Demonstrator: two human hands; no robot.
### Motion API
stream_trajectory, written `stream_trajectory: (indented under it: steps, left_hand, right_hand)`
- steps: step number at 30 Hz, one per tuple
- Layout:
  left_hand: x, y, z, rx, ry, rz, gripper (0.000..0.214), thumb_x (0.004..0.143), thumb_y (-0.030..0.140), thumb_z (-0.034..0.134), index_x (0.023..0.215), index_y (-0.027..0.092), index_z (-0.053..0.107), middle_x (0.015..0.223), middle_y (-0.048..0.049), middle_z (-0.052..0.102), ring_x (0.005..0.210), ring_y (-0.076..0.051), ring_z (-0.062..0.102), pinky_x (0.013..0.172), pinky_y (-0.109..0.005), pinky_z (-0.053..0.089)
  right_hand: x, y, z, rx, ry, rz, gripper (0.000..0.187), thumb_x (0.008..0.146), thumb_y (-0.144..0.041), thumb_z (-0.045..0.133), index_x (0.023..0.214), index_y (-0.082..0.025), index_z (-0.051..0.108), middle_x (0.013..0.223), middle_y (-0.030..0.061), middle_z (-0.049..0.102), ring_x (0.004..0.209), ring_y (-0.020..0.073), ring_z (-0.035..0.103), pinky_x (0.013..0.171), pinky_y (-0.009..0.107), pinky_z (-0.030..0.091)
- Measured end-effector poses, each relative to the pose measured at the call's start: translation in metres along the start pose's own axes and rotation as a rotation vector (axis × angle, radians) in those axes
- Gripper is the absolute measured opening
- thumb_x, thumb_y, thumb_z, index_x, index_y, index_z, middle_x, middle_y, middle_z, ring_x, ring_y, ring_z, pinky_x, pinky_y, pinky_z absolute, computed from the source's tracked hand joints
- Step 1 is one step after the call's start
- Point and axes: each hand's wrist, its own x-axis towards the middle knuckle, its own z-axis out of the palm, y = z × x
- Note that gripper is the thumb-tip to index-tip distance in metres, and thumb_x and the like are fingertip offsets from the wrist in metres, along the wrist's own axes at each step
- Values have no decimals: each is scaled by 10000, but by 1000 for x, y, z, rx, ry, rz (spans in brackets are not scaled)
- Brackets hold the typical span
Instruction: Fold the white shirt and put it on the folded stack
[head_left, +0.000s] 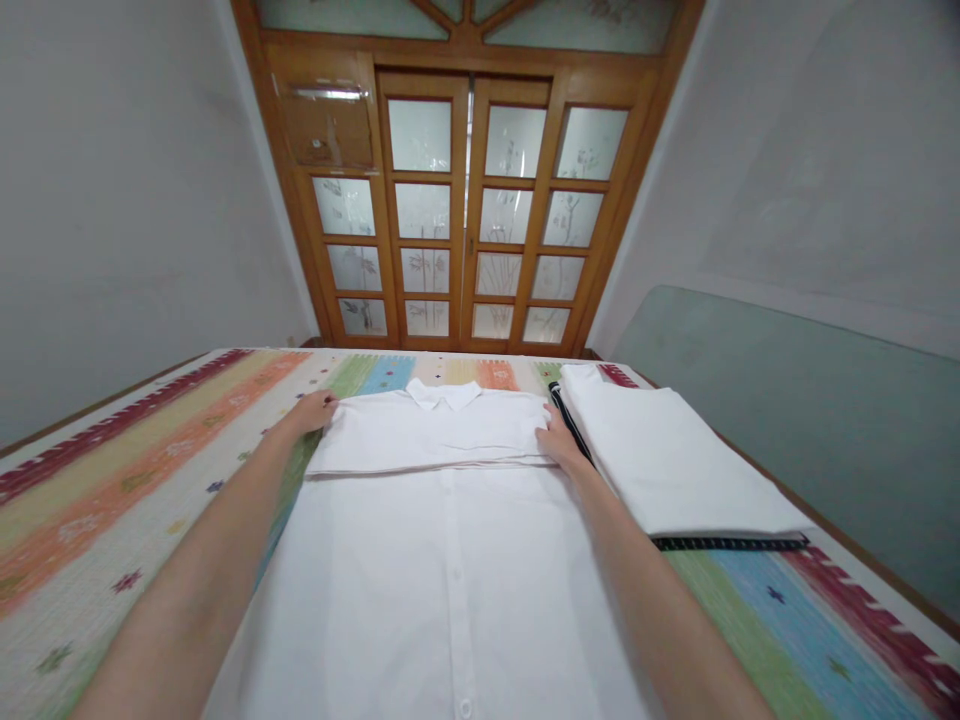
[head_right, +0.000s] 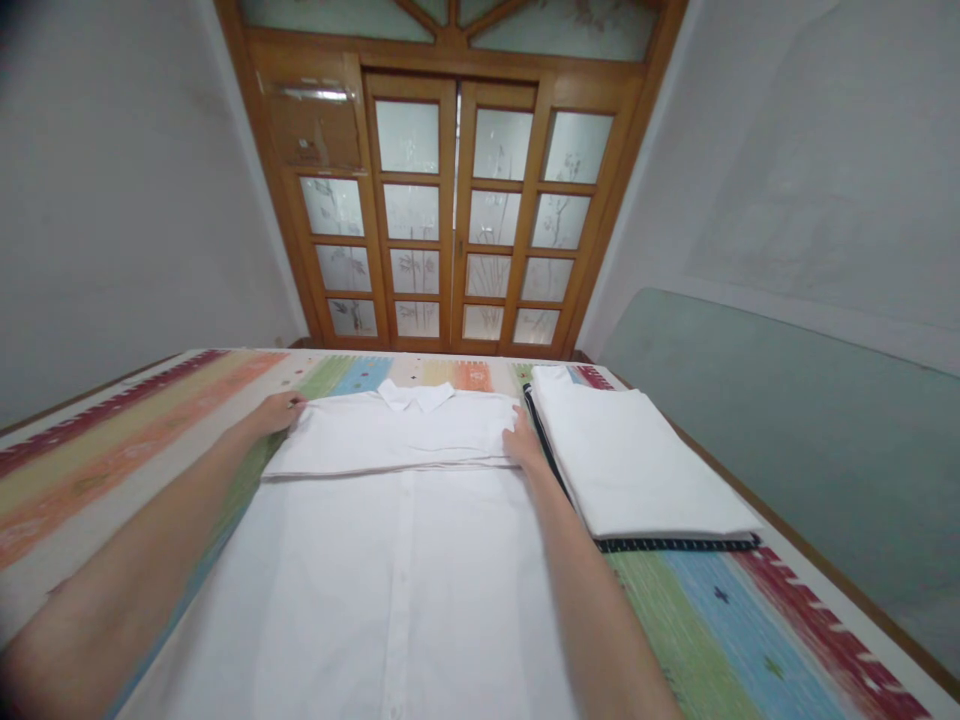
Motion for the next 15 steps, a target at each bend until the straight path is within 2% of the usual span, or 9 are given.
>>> stream_trajectory:
  steps: [5, 10, 15]
  left_hand:
    - [9, -5, -7, -28, -11, 44, 125, 708, 221, 505, 733, 217, 628, 787, -38, 700, 836, -222, 643, 791, -287, 476]
    - [11, -2, 1, -46, -9, 55, 158, 707, 194, 502, 786, 204, 638, 807, -46, 680, 826, -215, 634, 786, -294, 473]
    - [9, 0, 5, -70, -18, 27, 176, 708, 174, 494, 782, 206, 651, 783, -33, 674, 806, -208, 629, 780, -288, 483]
  right_hand:
    - [-3, -4, 0, -29, -9, 79, 675, 780, -168, 479, 1445, -195, 372, 1065, 111, 654, 1002, 240, 639, 886, 345, 464]
    - [-7, -6, 1, -78, 16, 34, 633, 810, -188, 473, 1436, -228, 392, 1066, 99, 648, 1066, 246, 610, 916, 361, 448]
    - [-12, -10, -2, -124, 39, 14, 594, 831, -192, 471, 1421, -224, 415, 1032, 83, 653, 1023, 234, 605, 895, 338, 448]
